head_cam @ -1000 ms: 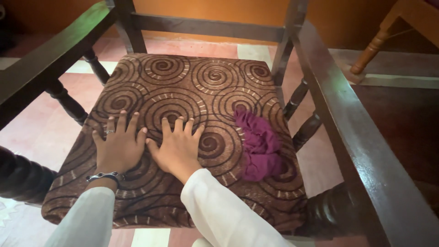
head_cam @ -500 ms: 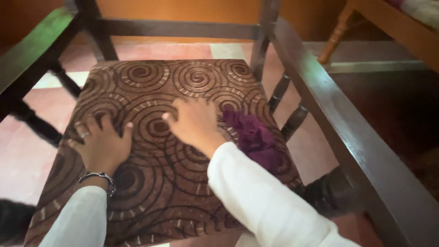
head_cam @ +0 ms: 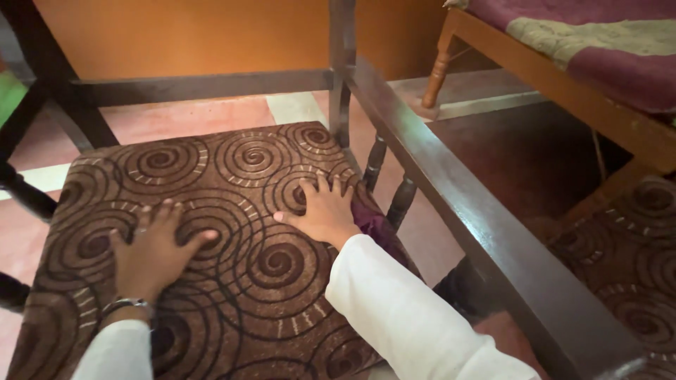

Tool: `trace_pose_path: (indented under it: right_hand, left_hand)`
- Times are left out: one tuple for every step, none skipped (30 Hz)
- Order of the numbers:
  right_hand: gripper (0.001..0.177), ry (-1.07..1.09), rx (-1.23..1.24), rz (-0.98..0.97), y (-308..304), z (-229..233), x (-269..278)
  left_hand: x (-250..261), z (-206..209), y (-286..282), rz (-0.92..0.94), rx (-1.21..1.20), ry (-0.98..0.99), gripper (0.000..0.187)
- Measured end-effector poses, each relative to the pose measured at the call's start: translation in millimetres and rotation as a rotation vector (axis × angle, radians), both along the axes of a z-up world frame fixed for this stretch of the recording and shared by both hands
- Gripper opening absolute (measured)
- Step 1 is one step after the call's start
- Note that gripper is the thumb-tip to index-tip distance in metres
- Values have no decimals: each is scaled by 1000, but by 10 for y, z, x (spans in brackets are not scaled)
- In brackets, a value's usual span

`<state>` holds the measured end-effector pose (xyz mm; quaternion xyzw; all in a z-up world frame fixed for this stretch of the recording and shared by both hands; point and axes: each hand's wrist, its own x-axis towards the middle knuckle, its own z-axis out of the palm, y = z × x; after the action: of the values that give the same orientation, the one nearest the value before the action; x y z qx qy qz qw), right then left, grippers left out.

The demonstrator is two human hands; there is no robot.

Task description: The person wipes the seat and wooden frame of a chair using a purple cloth. They systematically clean the cushioned seat, the front edge, and the legs of the chair.

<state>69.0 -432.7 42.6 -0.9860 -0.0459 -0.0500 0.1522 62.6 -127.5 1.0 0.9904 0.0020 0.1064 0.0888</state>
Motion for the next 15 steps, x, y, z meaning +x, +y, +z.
trace_pose_path:
  right_hand:
    - [85, -8, 16, 9, -6, 6, -11]
    - [80, -15, 32, 19, -12, 1, -9]
    - [71, -16, 44, 9, -4, -21, -1]
    - [62, -17, 55, -1, 19, -51, 20]
    - [53, -21, 69, -10, 46, -79, 59]
    - [45, -63, 73, -9, 68, -115, 90]
    - [37, -105, 75, -8, 89, -161, 110]
    - [29, -146, 77, -7, 107, -211, 134]
    - [23, -157, 72, 2, 127, -262, 168]
    - [17, -168, 66, 12, 147, -312, 203]
    - [12, -175, 63, 24, 171, -369, 226]
    - [12, -213, 49, 33, 168, -409, 254]
    - [12, -251, 38, 43, 160, -433, 277]
    - [13, -288, 27, 54, 159, -452, 280]
    - [13, -302, 14, 66, 161, -463, 264]
  left_hand:
    - [57, -2, -109, 9, 14, 38, 90]
    - [95, -8, -166, 19, 29, 76, 91]
    - [107, -29, -180, 0, 37, 32, 82]
    - [132, -62, -199, -19, 45, -12, 72]
    - [176, -82, -207, -36, 55, -59, 63]
    - [221, -100, -214, -45, 67, -68, 55]
    - [256, -116, -224, -54, 77, -77, 46]
    - [276, -126, -228, -62, 87, -87, 39]
    - [279, -137, -235, -54, 77, -107, 36]
    - [276, -149, -259, -45, 67, -128, 34]
    - [256, -163, -274, -35, 60, -145, 32]
    - [245, -168, -290, -43, 64, -196, 32]
    - [229, -164, -290, -49, 72, -246, 33]
    - [203, -162, -291, -56, 81, -296, 33]
    - [166, -167, -304, -51, 66, -315, 32]
